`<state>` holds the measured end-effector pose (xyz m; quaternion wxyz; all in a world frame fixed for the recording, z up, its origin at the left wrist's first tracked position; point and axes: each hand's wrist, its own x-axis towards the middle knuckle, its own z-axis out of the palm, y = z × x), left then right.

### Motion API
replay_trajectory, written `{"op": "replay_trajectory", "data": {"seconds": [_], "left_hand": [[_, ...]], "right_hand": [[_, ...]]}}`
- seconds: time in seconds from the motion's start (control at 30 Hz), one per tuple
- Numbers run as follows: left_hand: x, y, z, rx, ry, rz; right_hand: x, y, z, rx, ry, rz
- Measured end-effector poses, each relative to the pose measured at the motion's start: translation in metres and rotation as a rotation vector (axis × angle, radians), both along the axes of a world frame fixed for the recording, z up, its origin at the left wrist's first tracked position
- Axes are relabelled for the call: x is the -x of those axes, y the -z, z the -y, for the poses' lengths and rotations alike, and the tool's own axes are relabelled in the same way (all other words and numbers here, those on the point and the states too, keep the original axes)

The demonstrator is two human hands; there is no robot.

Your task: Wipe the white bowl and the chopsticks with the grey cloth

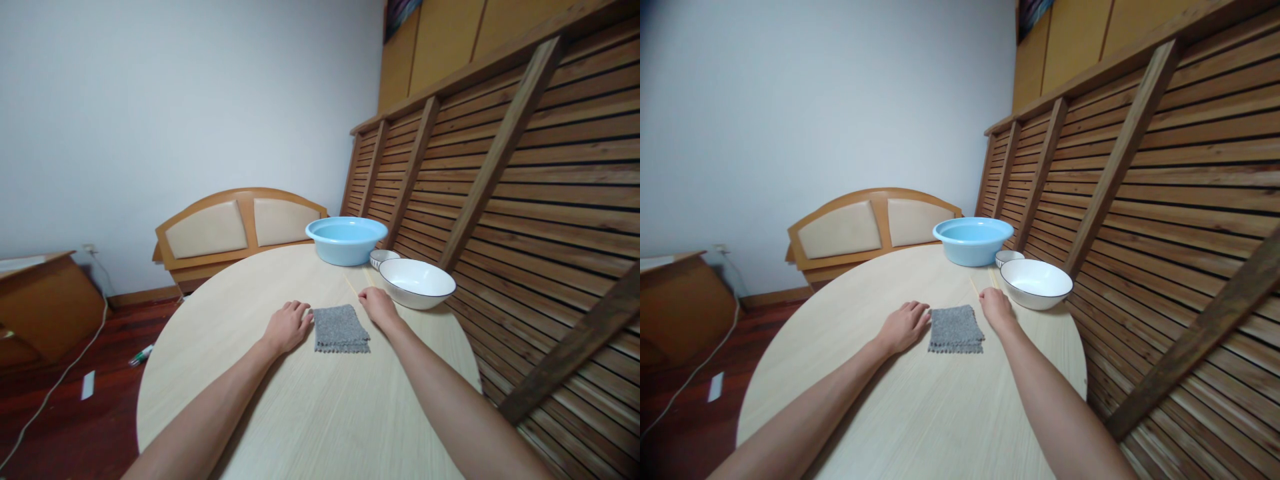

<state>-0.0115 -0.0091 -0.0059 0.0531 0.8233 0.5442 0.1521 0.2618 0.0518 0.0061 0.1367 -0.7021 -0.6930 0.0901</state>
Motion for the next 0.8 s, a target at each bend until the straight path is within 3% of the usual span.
{"op": "replay_trajectory", "data": {"seconds": [0.43,0.8], "left_hand": [[0.000,-0.001,0.000,0.001,0.010,-0.004],[0.000,-0.001,0.001,0.012,0.002,-0.003]], "right_hand": [[0.012,-0.010,0.010,-0.020,-0.057,0.190],[0.007,0.010,0.003,0.009,-0.061,0.213]]}}
